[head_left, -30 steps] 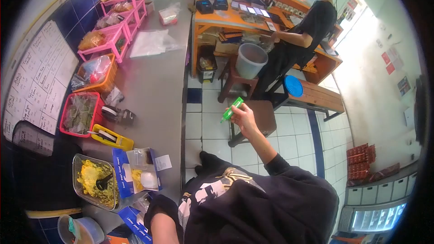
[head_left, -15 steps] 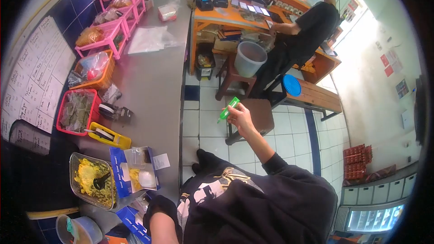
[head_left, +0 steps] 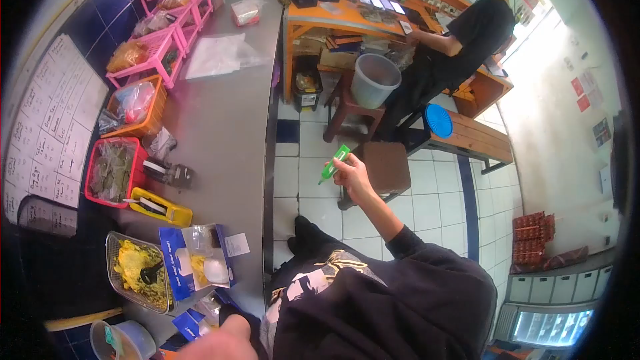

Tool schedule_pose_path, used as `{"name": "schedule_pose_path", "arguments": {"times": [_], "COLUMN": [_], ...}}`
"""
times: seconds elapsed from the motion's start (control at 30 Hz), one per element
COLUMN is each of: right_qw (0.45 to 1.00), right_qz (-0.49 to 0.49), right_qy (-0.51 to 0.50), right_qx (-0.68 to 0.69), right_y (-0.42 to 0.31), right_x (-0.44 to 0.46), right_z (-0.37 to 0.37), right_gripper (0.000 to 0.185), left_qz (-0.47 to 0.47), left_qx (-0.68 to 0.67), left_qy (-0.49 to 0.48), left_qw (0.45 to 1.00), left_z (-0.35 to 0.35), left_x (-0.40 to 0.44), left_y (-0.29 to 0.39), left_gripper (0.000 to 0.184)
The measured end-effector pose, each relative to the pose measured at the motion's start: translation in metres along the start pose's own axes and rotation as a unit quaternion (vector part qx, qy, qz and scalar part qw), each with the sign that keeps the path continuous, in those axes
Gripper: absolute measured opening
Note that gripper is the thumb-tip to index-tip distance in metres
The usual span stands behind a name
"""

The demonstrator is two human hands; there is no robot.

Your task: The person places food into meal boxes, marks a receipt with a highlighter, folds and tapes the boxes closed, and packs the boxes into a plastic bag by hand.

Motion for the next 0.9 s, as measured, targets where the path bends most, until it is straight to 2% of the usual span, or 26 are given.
{"name": "schedule_pose_path", "arguments": {"times": [0.1,0.13,0.17,0.23,0.27,0.33,0.47,0.53,0.9], "right_qw": [1.0,1.0,1.0,1.0,1.0,1.0,0.999,0.999,0.997], "right_qz": [0.009,0.007,0.005,0.013,0.018,0.023,0.034,0.042,0.04], "right_qy": [0.007,0.004,0.0,0.006,0.01,0.005,-0.018,-0.031,-0.067], "right_qx": [0.001,-0.004,-0.009,-0.002,0.004,0.005,0.002,-0.001,-0.025], "right_y": [0.002,0.003,0.003,0.004,0.006,0.01,0.016,0.021,0.033], "right_x": [0.01,0.014,0.017,0.02,0.022,0.025,0.03,0.031,0.021], "right_z": [-0.005,-0.007,-0.008,-0.005,-0.002,0.005,0.027,0.038,0.066], "right_gripper": [0.02,0.02,0.021,0.021,0.021,0.021,0.019,0.02,0.024], "left_qz": [-0.188,-0.298,-0.4,-0.494,-0.494,-0.542,-0.532,-0.445,-0.388], "left_qx": [0.059,0.128,0.195,0.186,0.186,0.198,0.198,0.231,0.245], "left_qy": [-0.004,-0.104,-0.201,-0.307,-0.308,-0.389,-0.433,-0.471,-0.489], "left_qw": [0.98,0.94,0.873,0.792,0.791,0.718,0.701,0.726,0.742], "left_z": [0.008,0.016,0.015,0.007,0.001,-0.006,-0.021,-0.018,-0.017], "left_x": [-0.084,-0.124,-0.173,-0.266,-0.288,-0.342,-0.391,-0.387,-0.4], "left_y": [-0.051,-0.062,-0.067,-0.066,-0.058,-0.046,-0.036,-0.031,-0.028], "left_gripper": [0.016,0.02,0.024,0.025,0.025,0.026,0.027,0.029,0.033]}}
Point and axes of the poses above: each hand's wrist, its own x-axis towards the middle knuckle, its own z-axis out of the palm, y = z × x, the point moved 10 cm from there along x, towards the middle knuckle, and after that the axes turned 1 degree about x, right-handed, at the moved point
